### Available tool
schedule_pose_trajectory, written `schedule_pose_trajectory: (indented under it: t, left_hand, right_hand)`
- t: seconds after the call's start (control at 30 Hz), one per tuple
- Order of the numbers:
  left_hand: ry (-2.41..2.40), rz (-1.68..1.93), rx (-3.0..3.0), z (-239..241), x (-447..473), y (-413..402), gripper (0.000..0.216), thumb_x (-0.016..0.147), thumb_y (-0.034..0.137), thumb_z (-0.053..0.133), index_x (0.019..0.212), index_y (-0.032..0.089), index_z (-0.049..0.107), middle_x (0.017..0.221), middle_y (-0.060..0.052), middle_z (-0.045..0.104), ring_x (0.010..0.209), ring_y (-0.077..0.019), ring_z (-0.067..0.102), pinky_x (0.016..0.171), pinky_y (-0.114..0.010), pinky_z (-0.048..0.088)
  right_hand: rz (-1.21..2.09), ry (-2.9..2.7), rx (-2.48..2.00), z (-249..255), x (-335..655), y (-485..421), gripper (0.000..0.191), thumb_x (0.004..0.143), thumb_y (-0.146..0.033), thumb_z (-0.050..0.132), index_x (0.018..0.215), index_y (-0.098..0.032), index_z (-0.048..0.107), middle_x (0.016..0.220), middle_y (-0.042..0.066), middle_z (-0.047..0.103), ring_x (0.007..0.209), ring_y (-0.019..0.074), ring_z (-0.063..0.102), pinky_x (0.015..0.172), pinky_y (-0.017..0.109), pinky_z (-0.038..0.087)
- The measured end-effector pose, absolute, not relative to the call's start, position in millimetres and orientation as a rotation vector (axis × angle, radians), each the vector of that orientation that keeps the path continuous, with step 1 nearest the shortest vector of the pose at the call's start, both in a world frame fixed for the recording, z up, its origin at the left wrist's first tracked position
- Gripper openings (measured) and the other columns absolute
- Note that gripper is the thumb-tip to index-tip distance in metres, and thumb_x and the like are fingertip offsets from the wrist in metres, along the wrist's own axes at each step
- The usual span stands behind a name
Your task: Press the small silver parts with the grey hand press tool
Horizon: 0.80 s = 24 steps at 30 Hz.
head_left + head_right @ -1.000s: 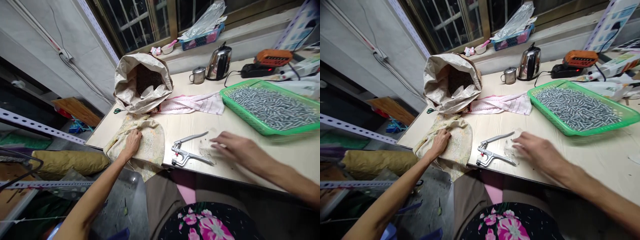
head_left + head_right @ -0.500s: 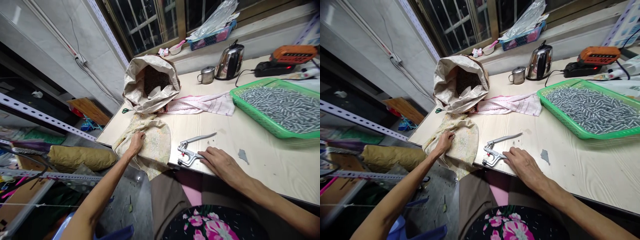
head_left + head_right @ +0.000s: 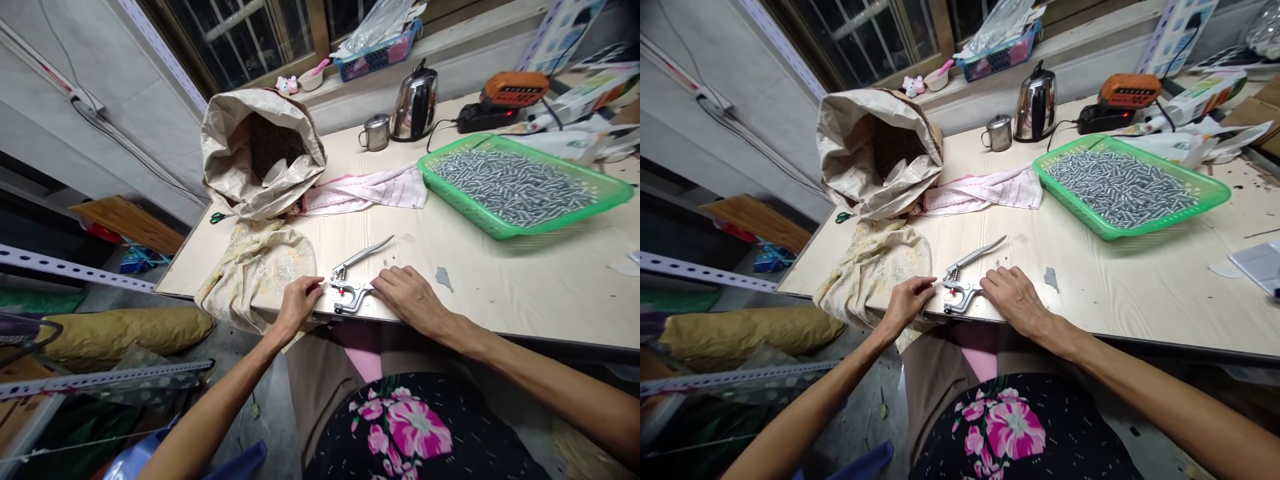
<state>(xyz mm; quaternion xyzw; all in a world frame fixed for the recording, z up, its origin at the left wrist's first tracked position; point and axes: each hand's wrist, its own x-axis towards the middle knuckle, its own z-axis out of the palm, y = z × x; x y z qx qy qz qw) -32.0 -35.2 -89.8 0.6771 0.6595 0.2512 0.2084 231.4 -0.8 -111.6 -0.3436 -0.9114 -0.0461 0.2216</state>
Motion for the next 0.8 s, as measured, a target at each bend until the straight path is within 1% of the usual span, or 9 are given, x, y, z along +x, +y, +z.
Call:
schedule_pose_trajectory:
  t: [0.07, 0.2, 0.3, 0.37, 0.57, 0.63, 0.7, 0.8]
  left_hand:
    - [1.852, 0.629, 2.028, -94.0, -29.7, -30.0, 0.021, 0.086, 0.015, 0.061, 0.101, 0.018, 0.074, 0.096, -0.008, 0.074, 0.090, -0.0210, 0.068, 0.083, -0.033, 0.054]
    - [1.833, 0.505, 2.209, -94.6, -32.5, -18.4, 0.022, 0.086, 0.012, 0.060, 0.105, 0.014, 0.070, 0.092, -0.009, 0.069, 0.091, -0.0215, 0.065, 0.083, -0.033, 0.052]
    - [1.876, 0.422, 2.167, -91.5, -32.7, -14.7, 0.014, 0.088, 0.015, 0.060, 0.096, 0.016, 0.071, 0.089, -0.007, 0.066, 0.087, -0.0197, 0.064, 0.080, -0.031, 0.051]
    - [1.903, 0.373, 2.141, -89.5, -31.3, -14.3, 0.014, 0.090, 0.018, 0.058, 0.090, 0.017, 0.072, 0.087, -0.006, 0.065, 0.086, -0.0188, 0.064, 0.080, -0.030, 0.050]
    - [1.914, 0.211, 2.282, -84.7, -26.1, -16.0, 0.019, 0.092, 0.019, 0.053, 0.089, 0.017, 0.071, 0.089, -0.008, 0.064, 0.092, -0.0217, 0.062, 0.082, -0.031, 0.049]
    - [1.909, 0.250, 2.284, -81.2, -24.7, -16.3, 0.018, 0.091, 0.018, 0.052, 0.087, 0.017, 0.070, 0.090, -0.009, 0.064, 0.092, -0.0221, 0.061, 0.083, -0.032, 0.049]
    - [1.919, 0.388, 2.154, -76.2, -22.7, -17.9, 0.015, 0.088, 0.018, 0.054, 0.086, 0.017, 0.069, 0.088, -0.008, 0.066, 0.087, -0.0207, 0.062, 0.080, -0.031, 0.049]
    - [1.888, 0.613, 1.699, -68.7, -17.5, -25.1, 0.013, 0.082, 0.025, 0.059, 0.083, 0.015, 0.068, 0.072, -0.003, 0.066, 0.067, -0.0159, 0.061, 0.065, -0.027, 0.048]
  right_hand:
    - [-0.111, -2.518, -0.957, -112.9, 231.6, -0.5, 0.020, 0.098, -0.020, 0.047, 0.083, -0.017, 0.060, 0.080, 0.005, 0.060, 0.077, 0.0196, 0.048, 0.072, 0.034, 0.028]
    - [-0.079, -2.508, -0.986, -116.5, 232.0, 0.3, 0.019, 0.098, -0.021, 0.047, 0.084, -0.018, 0.060, 0.082, 0.005, 0.060, 0.078, 0.0199, 0.048, 0.071, 0.034, 0.027]
    - [-0.026, -2.496, -1.001, -117.7, 232.3, 0.4, 0.018, 0.098, -0.022, 0.048, 0.085, -0.017, 0.060, 0.084, 0.005, 0.060, 0.079, 0.0197, 0.048, 0.072, 0.033, 0.028]
    - [0.002, -2.498, -1.004, -118.1, 232.6, 0.3, 0.017, 0.098, -0.022, 0.048, 0.086, -0.017, 0.060, 0.085, 0.006, 0.061, 0.080, 0.0197, 0.049, 0.073, 0.033, 0.028]
    - [0.001, -2.493, -1.011, -119.4, 232.5, 1.0, 0.017, 0.097, -0.021, 0.049, 0.086, -0.017, 0.060, 0.085, 0.005, 0.061, 0.079, 0.0198, 0.048, 0.071, 0.033, 0.027]
    - [-0.025, -2.488, -1.007, -118.8, 232.0, 1.0, 0.017, 0.097, -0.021, 0.049, 0.085, -0.017, 0.060, 0.083, 0.005, 0.060, 0.078, 0.0197, 0.047, 0.071, 0.033, 0.027]
    - [-0.060, -2.483, -1.000, -117.1, 231.7, 0.3, 0.019, 0.098, -0.020, 0.047, 0.083, -0.017, 0.060, 0.081, 0.004, 0.060, 0.077, 0.0193, 0.046, 0.072, 0.034, 0.026]
    - [-0.159, -2.471, -0.985, -113.0, 232.1, -2.0, 0.022, 0.098, -0.016, 0.046, 0.081, -0.018, 0.060, 0.078, 0.004, 0.058, 0.076, 0.0194, 0.044, 0.072, 0.035, 0.025]
